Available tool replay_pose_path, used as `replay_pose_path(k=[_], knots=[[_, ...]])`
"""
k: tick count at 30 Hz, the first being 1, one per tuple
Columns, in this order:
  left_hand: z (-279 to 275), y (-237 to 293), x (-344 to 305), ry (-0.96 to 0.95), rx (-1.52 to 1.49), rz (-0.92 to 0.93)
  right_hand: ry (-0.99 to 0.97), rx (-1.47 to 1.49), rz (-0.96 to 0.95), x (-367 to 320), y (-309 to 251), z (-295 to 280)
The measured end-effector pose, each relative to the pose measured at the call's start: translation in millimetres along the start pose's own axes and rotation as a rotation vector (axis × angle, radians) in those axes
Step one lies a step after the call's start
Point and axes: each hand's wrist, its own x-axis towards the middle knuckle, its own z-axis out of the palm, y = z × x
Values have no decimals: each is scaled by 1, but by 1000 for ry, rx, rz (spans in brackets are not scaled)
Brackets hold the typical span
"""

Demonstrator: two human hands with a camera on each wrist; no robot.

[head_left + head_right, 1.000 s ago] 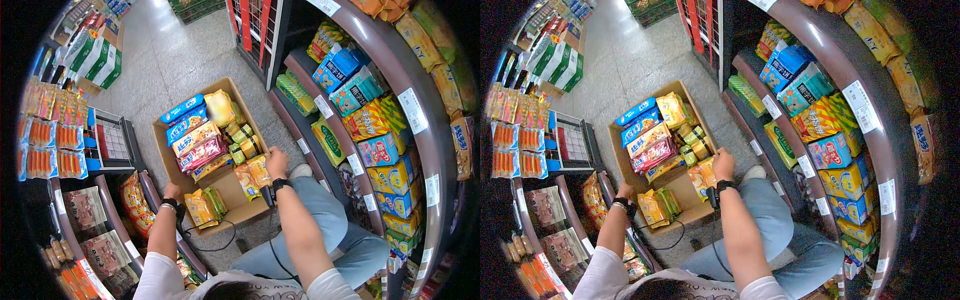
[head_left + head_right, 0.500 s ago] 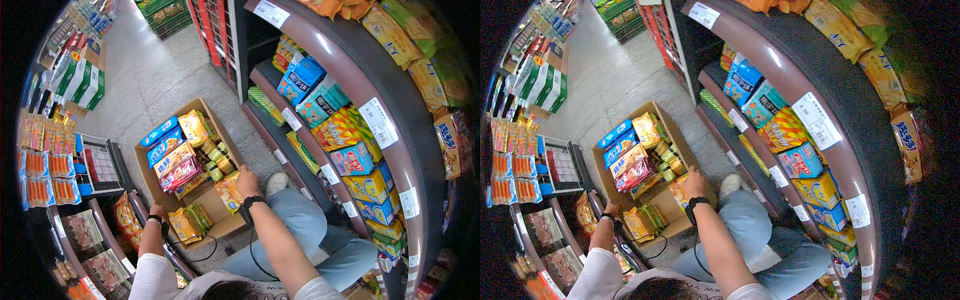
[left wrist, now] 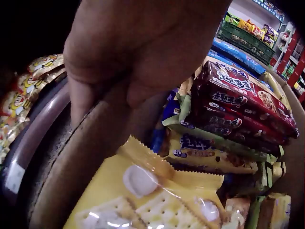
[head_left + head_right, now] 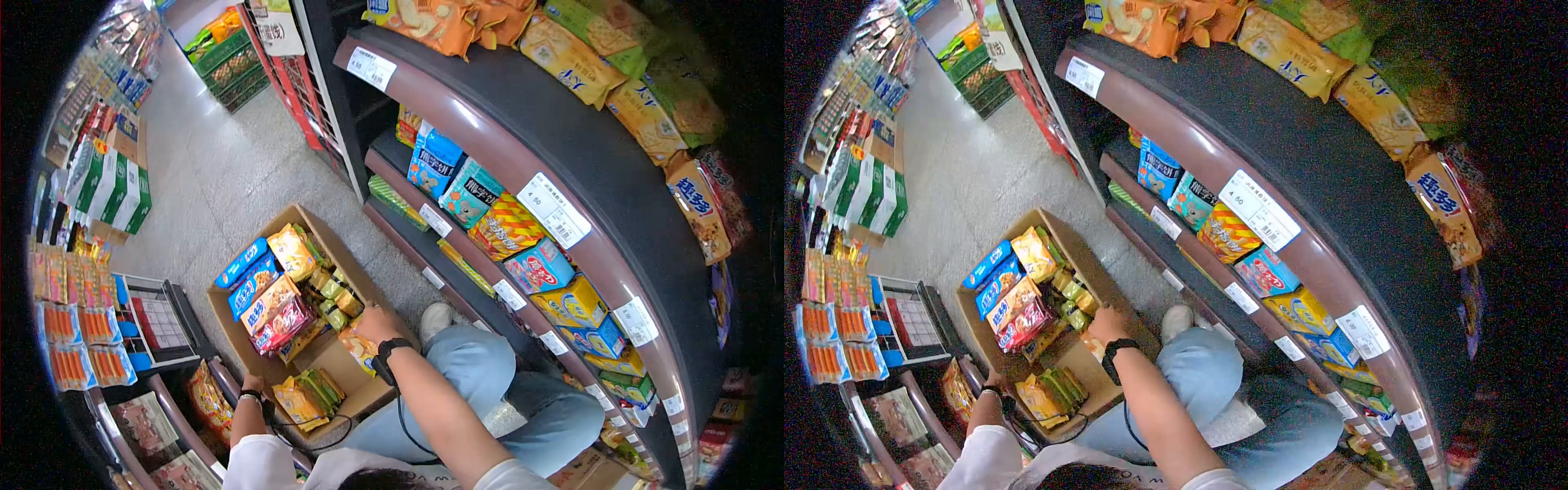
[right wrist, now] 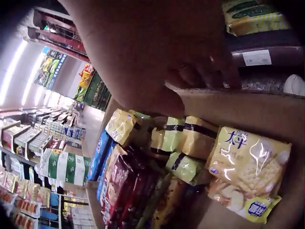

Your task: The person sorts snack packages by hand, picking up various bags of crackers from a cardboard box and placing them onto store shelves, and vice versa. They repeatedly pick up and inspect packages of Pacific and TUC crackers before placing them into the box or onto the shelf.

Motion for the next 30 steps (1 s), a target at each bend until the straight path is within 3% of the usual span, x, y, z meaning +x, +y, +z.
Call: replay_pose_path(k=[2,4,6,8,10,12,13,14,17,19,21,23,25,27,28,30], knots=[[0,0,0,-56,152,-103,-93,94,16,3,2,-4],[2,4,4,-99,291,-146,-55,98,3,4,3,-4],[2,18,7,-173,486,-136,52,115,48,9,4,14],[0,34,8,-276,773,-31,-11,148,33,10,2,13],[0,38,12,-198,582,-160,-83,178,36,4,-13,-1],[0,44,9,-129,389,-283,12,230,-18,11,-18,10],[-5,44,11,-185,320,-346,60,256,-44,15,-18,16],[-10,43,9,-242,250,-409,47,296,-61,-16,-44,-12],[-1,18,17,-441,706,-196,294,317,-158,8,-44,18],[-19,69,10,-534,793,-177,337,473,-225,-10,-63,-1],[-21,96,13,-398,490,-220,386,698,-300,-31,-78,-26],[-29,129,17,25,-199,-272,469,717,-406,-26,-84,-47],[-58,249,3,344,-1046,-29,608,717,-508,-37,-98,-85],[-73,242,61,580,-682,113,681,725,-619,-45,-109,-125],[-89,278,66,489,-672,199,678,739,-624,-62,-119,-148],[-144,402,45,246,-774,285,723,777,-695,-85,-134,-186]])
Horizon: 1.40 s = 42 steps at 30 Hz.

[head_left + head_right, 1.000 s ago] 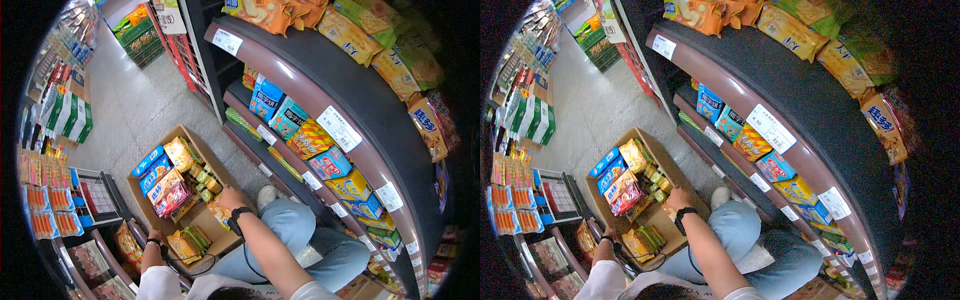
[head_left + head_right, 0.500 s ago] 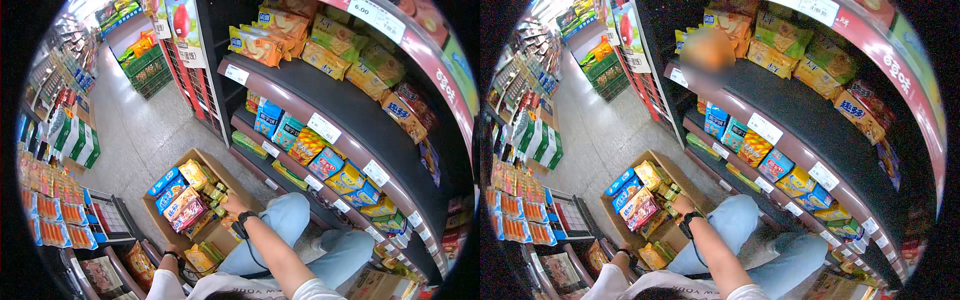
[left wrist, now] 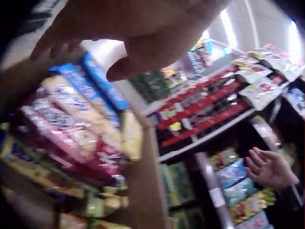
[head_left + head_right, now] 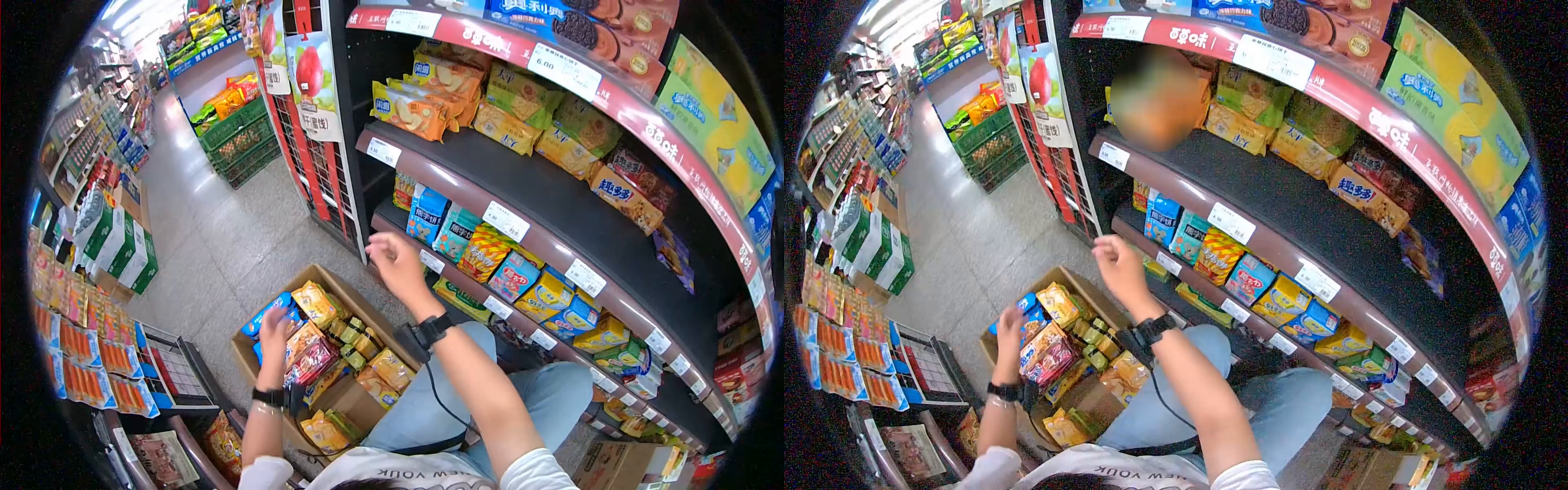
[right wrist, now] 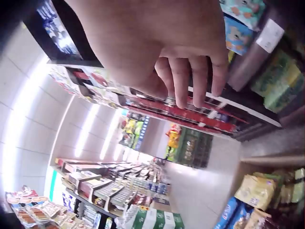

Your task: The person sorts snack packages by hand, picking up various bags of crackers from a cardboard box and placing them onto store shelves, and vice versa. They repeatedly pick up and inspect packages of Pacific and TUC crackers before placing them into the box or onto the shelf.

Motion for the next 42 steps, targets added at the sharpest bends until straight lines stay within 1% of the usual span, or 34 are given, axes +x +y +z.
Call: replay_pose_path(k=[1,3,5,7,9,10,11,12,13,15,16,18,19,20,21,22,23,24,25,28,30,31,33,34,37,38,40,41,42], knots=[[29,62,2,-121,-122,-69,22,36,-42,10,-13,-6],[72,122,19,-277,-170,77,49,79,-109,31,-29,-17],[115,175,33,-406,-286,153,89,88,-145,47,-60,-31],[152,208,58,-494,-244,227,114,112,-185,68,-70,-46],[186,230,83,-515,-322,239,166,100,-198,85,-81,-60],[200,241,92,-500,-327,236,192,108,-166,92,-84,-67],[212,251,102,-485,-333,234,212,105,-173,99,-87,-71],[223,258,114,-474,-251,309,233,102,-180,106,-88,-76],[232,266,122,-493,-268,260,253,96,-189,114,-88,-82],[245,273,145,-482,-390,197,290,93,-191,129,-80,-87],[253,276,155,-417,-375,213,316,67,-194,134,-79,-88],[275,252,212,-267,-207,469,351,20,-191,148,-80,-92],[283,246,232,-184,-116,587,343,54,-170,155,-77,-93],[284,253,234,-74,38,727,361,35,-185,159,-81,-92],[284,261,230,-24,128,769,379,18,-197,162,-84,-91],[289,260,237,-17,140,771,361,68,-166,163,-87,-92],[293,261,245,-9,155,771,357,-46,-145,168,-81,-97],[295,261,252,-54,166,711,349,-159,-123,176,-73,-101],[299,261,258,-53,162,681,339,-269,-101,183,-66,-104],[310,253,277,-42,157,601,259,-298,-25,197,-48,-110],[314,255,278,-31,159,559,190,-293,-7,197,-51,-110],[315,255,278,-57,155,531,156,-289,3,197,-52,-110],[312,263,271,-109,151,478,152,-324,3,196,-53,-108],[318,249,287,-76,110,554,150,-341,5,195,-53,-107],[314,245,290,-151,28,570,105,-319,-10,198,-53,-109],[314,242,291,-151,39,599,117,-300,-6,197,-55,-107],[311,234,291,-146,64,653,171,-389,-29,189,-61,-103],[307,236,282,-97,92,683,196,-432,-42,185,-66,-101],[303,242,267,-49,120,713,207,-390,-84,183,-66,-101]])
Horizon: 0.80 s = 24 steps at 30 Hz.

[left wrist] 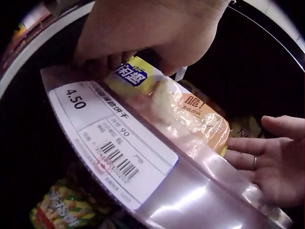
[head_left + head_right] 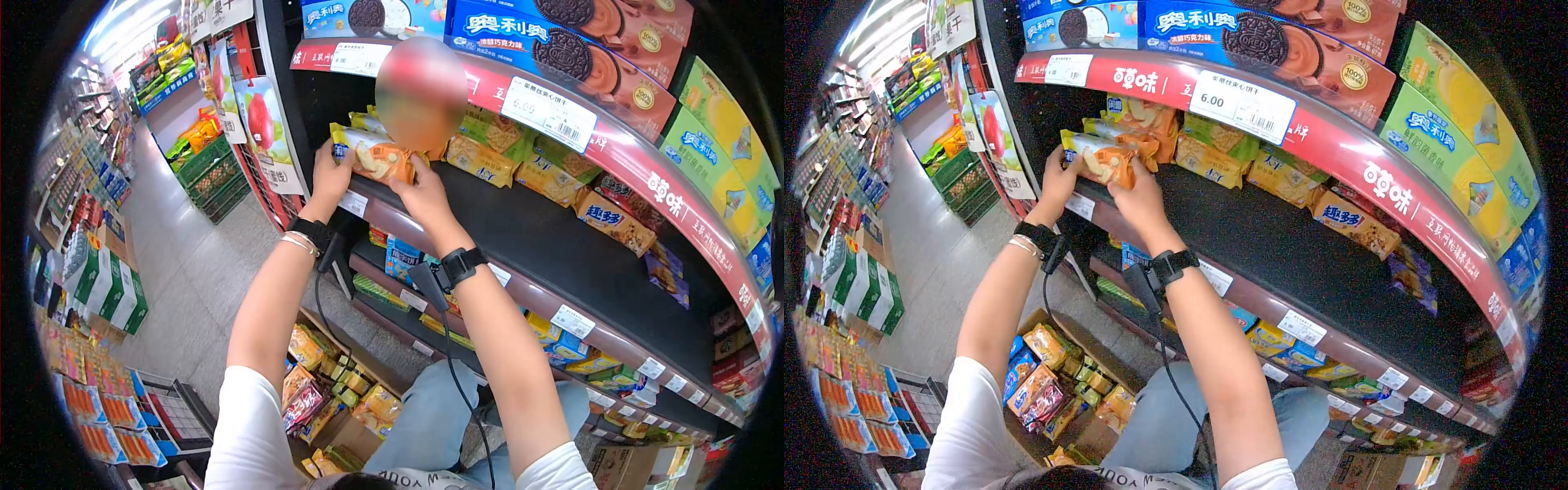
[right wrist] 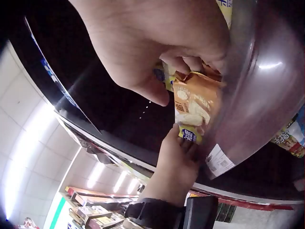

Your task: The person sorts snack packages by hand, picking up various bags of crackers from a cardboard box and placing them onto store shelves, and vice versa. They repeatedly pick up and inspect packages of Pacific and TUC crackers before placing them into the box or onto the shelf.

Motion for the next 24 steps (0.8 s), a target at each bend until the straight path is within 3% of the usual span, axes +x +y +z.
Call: replay_pose_path(k=[7,12,13,15,18,21,24], knots=[[-23,28,-38,-41,-128,99,136,304,-190,-22,9,-17],[-49,72,-113,-20,-382,-34,125,288,-86,-84,-14,-51],[-61,91,-131,-57,-459,-136,91,342,-65,-100,-15,-56],[-74,81,-166,-36,-332,-150,17,452,-16,-134,-19,-66],[-97,93,-226,-31,-503,-300,-38,529,88,-190,-11,-72],[-128,133,-278,-67,-835,-706,-67,575,213,-239,-5,-76],[-147,135,-326,-99,-802,-749,-110,618,335,-281,2,-80]])
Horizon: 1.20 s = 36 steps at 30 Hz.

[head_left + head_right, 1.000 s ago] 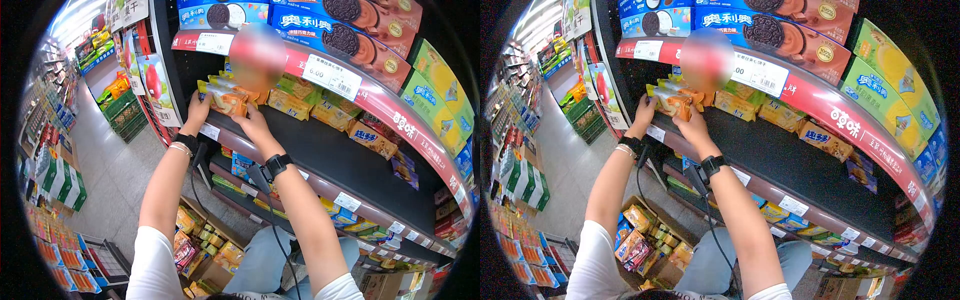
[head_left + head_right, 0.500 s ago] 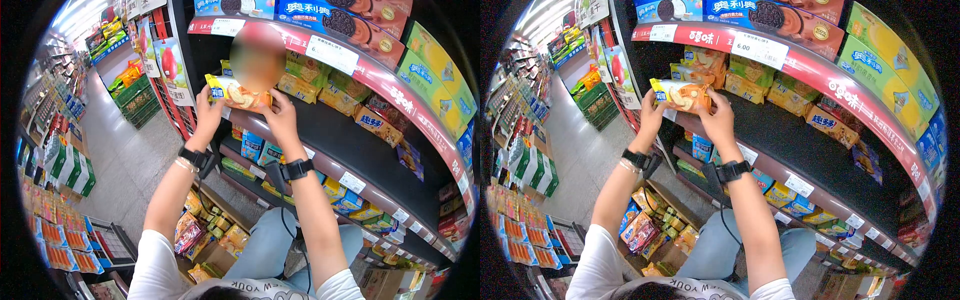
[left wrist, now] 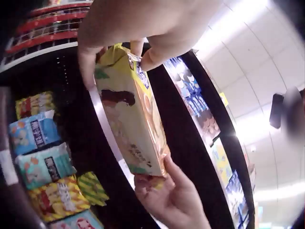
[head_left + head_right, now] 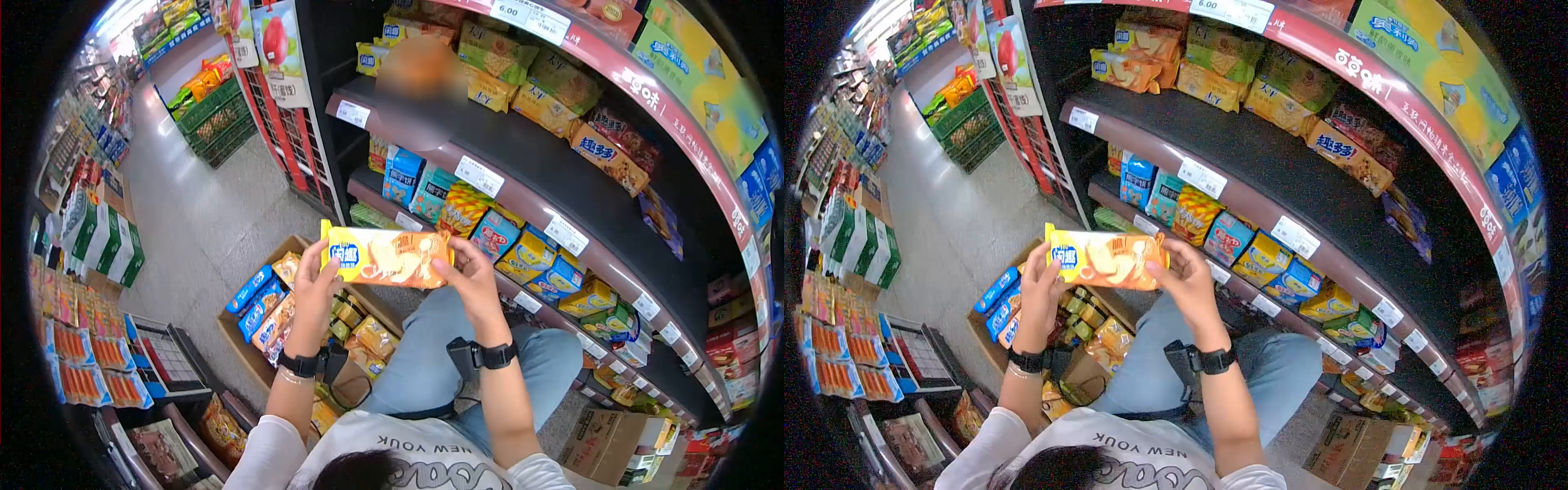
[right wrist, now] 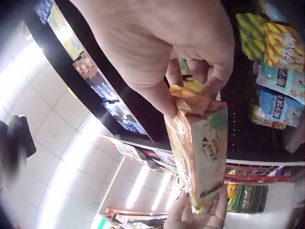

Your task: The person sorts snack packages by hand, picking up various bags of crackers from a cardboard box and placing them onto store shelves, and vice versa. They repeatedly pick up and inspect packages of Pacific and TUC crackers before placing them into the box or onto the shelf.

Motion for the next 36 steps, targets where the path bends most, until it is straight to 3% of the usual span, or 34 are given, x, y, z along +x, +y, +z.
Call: replay_pose_path(k=[6,14,17,24,27,29,31,34,36], knots=[[-15,-4,-53,49,-43,-18,-70,185,138,-45,2,3],[-23,-8,-68,44,4,17,-123,272,232,-68,2,5],[-18,-4,-75,44,-18,-17,-251,253,343,-73,6,0],[5,-19,-85,-40,58,28,-84,-59,-51,-88,7,35],[24,-21,-95,-172,27,36,-19,-494,-281,-97,3,50],[36,-20,-100,-277,49,102,13,-546,-370,-105,-4,57],[39,-22,-102,-250,30,62,30,-628,-518,-108,-3,58],[39,-29,-102,-266,-24,60,-46,-701,-537,-110,-5,55],[42,-28,-99,-181,-64,-39,-87,-738,-529,-111,-7,53]])
